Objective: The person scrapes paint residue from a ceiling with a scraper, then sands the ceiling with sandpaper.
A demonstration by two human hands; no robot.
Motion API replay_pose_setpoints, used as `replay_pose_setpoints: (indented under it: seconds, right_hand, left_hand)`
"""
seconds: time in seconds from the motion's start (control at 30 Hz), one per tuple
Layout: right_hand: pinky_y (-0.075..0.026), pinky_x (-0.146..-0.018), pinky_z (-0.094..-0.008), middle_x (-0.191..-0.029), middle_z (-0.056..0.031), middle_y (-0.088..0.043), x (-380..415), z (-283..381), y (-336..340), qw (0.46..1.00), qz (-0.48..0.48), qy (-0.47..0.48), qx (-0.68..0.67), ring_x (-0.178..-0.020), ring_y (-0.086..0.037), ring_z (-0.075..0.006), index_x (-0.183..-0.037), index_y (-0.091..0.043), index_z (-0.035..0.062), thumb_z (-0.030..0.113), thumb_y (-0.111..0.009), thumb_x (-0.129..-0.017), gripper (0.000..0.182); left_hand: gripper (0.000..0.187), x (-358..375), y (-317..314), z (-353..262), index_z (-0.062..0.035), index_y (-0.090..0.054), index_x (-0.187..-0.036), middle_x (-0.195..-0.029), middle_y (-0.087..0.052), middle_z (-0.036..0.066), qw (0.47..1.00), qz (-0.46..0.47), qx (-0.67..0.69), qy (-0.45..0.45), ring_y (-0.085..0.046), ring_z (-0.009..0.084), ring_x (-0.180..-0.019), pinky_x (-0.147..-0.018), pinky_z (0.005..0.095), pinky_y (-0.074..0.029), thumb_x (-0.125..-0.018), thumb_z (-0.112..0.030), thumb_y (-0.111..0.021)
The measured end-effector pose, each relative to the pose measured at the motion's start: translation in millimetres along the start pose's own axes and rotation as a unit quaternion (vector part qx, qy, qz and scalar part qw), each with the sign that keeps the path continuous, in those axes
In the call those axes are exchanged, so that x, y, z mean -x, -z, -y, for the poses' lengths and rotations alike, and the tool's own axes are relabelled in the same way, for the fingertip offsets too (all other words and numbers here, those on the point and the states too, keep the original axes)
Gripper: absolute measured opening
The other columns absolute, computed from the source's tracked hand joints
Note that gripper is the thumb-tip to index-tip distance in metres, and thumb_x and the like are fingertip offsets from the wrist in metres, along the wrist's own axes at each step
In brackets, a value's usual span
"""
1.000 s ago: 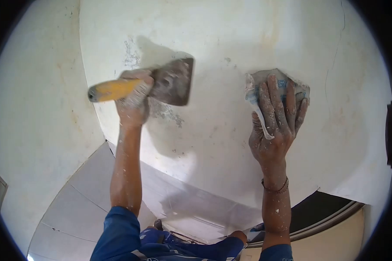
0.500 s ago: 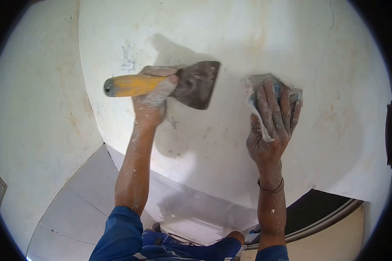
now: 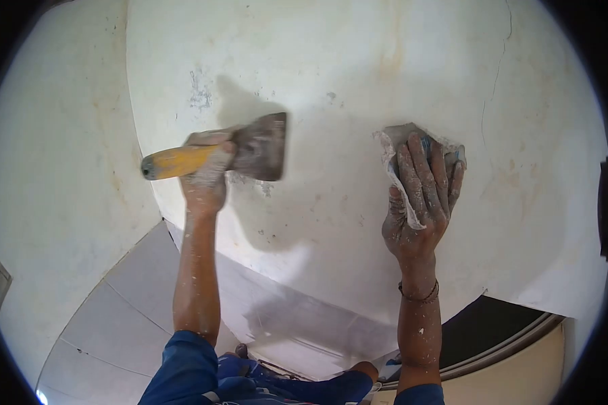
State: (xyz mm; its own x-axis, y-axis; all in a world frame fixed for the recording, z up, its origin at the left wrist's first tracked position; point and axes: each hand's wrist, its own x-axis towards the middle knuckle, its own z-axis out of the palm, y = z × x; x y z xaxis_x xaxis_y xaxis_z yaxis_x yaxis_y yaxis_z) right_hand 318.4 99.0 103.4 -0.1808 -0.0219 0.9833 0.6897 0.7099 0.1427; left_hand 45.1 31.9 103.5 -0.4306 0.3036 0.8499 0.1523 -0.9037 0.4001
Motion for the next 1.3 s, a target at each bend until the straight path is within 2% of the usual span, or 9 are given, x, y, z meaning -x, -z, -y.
replay_pose_setpoints:
  seconds: [0.07,0.4,0.67,0.73,0.87,0.93,1.1,1.27,1.3]
  right_hand:
    - [-0.017,-0.110,-0.0475,-0.124,-0.0016,-0.056,1.3,0.4,1.4,1.000,-0.002,-0.002,-0.006,-0.127,-0.040,-0.0240,-0.115,-0.060,0.0145,0.032,-0.038,-0.095,0.035]
    - [-0.014,-0.111,-0.0463,-0.128,0.0005,-0.053,-23.9,38.6,-27.3,0.997,0.032,0.009,0.075,-0.130,-0.035,-0.0246,-0.117,-0.059,0.0164,0.030,-0.041,-0.094,0.032]
    - [-0.014,-0.111,-0.0475,-0.126,0.0003,-0.054,-18.9,31.8,-25.6,0.999,0.021,0.017,0.022,-0.129,-0.037,-0.0247,-0.117,-0.059,0.0165,0.029,-0.042,-0.094,0.031]
    - [-0.014,-0.111,-0.0478,-0.126,0.0000,-0.055,-21.6,32.1,-27.8,0.999,0.014,0.016,0.046,-0.128,-0.038,-0.0248,-0.117,-0.059,0.0163,0.029,-0.040,-0.095,0.032]
    - [-0.014,-0.111,-0.0477,-0.126,-0.0002,-0.055,-14.4,24.1,-24.3,1.000,0.012,0.006,0.005,-0.128,-0.038,-0.0241,-0.117,-0.059,0.0166,0.029,-0.040,-0.095,0.032]
    - [-0.012,-0.112,-0.0487,-0.129,-0.0004,-0.052,-12.4,25.4,-27.8,1.000,0.004,0.011,0.005,-0.126,-0.041,-0.0235,-0.118,-0.059,0.0170,0.015,-0.048,-0.077,0.043]
    - [-0.013,-0.112,-0.0481,-0.129,-0.0003,-0.052,-13.1,23.8,-27.2,1.000,0.001,0.010,0.004,-0.126,-0.041,-0.0228,-0.118,-0.059,0.0172,0.015,-0.049,-0.077,0.042]
    - [-0.013,-0.112,-0.0477,-0.129,-0.0004,-0.052,-15.6,28.9,-29.9,1.000,-0.017,0.009,0.021,-0.126,-0.041,-0.0222,-0.118,-0.059,0.0165,0.014,-0.051,-0.076,0.043]
    - [-0.015,-0.111,-0.0477,-0.127,-0.0005,-0.054,-15.2,30.6,-25.5,1.000,-0.008,0.001,0.011,-0.127,-0.040,-0.0228,-0.117,-0.059,0.0160,0.022,-0.046,-0.085,0.035]
  left_hand:
    - [0.026,-3.4,18.8,9.4,-0.0043,-0.056,-0.091,-0.097,-0.061,0.011,0.995,-0.054,0.077,0.018,-0.057,0.0203,-0.093,-0.089,0.0344,-0.044,-0.072,-0.007,-0.074]
    - [0.022,-3.2,6.6,20.4,-0.0031,-0.056,-0.090,-0.095,-0.060,0.010,0.992,-0.026,0.123,0.016,-0.056,0.0190,-0.092,-0.088,0.0308,-0.044,-0.075,-0.006,-0.072]
    - [0.022,2.1,2.5,33.7,-0.0018,-0.060,-0.087,-0.095,-0.061,0.009,0.999,-0.043,-0.021,-0.021,-0.057,0.0182,-0.087,-0.081,0.0291,-0.046,-0.075,-0.013,-0.073]
    - [0.024,2.4,-13.5,27.8,-0.0022,-0.060,-0.088,-0.094,-0.061,0.009,0.999,-0.004,-0.004,-0.031,-0.057,0.0172,-0.087,-0.080,0.0283,-0.046,-0.075,-0.016,-0.074]
    - [0.024,1.3,-5.4,32.6,-0.0022,-0.058,-0.090,-0.094,-0.061,0.011,0.998,-0.041,0.042,-0.032,-0.058,0.0185,-0.085,-0.080,0.0296,-0.047,-0.074,-0.012,-0.073]
    - [0.024,1.7,5.5,29.6,-0.0022,-0.057,-0.091,-0.094,-0.061,0.011,0.996,-0.066,0.059,-0.029,-0.059,0.0191,-0.085,-0.080,0.0302,-0.047,-0.074,-0.010,-0.073]
    - [0.023,-6.1,12.1,13.0,-0.0024,-0.057,-0.089,-0.093,-0.059,0.009,0.995,-0.024,0.097,0.021,-0.055,0.0176,-0.091,-0.087,0.0313,-0.042,-0.075,-0.010,-0.073]
    - [0.022,-0.7,-1.9,18.3,-0.0024,-0.057,-0.091,-0.093,-0.060,0.011,0.999,-0.040,0.021,-0.019,-0.058,0.0201,-0.090,-0.086,0.0323,-0.046,-0.076,-0.009,-0.071]
    - [0.023,-5.3,2.1,10.0,-0.0025,-0.057,-0.091,-0.094,-0.060,0.011,0.999,-0.029,0.039,-0.006,-0.056,0.0196,-0.092,-0.088,0.0326,-0.044,-0.075,-0.009,-0.072]
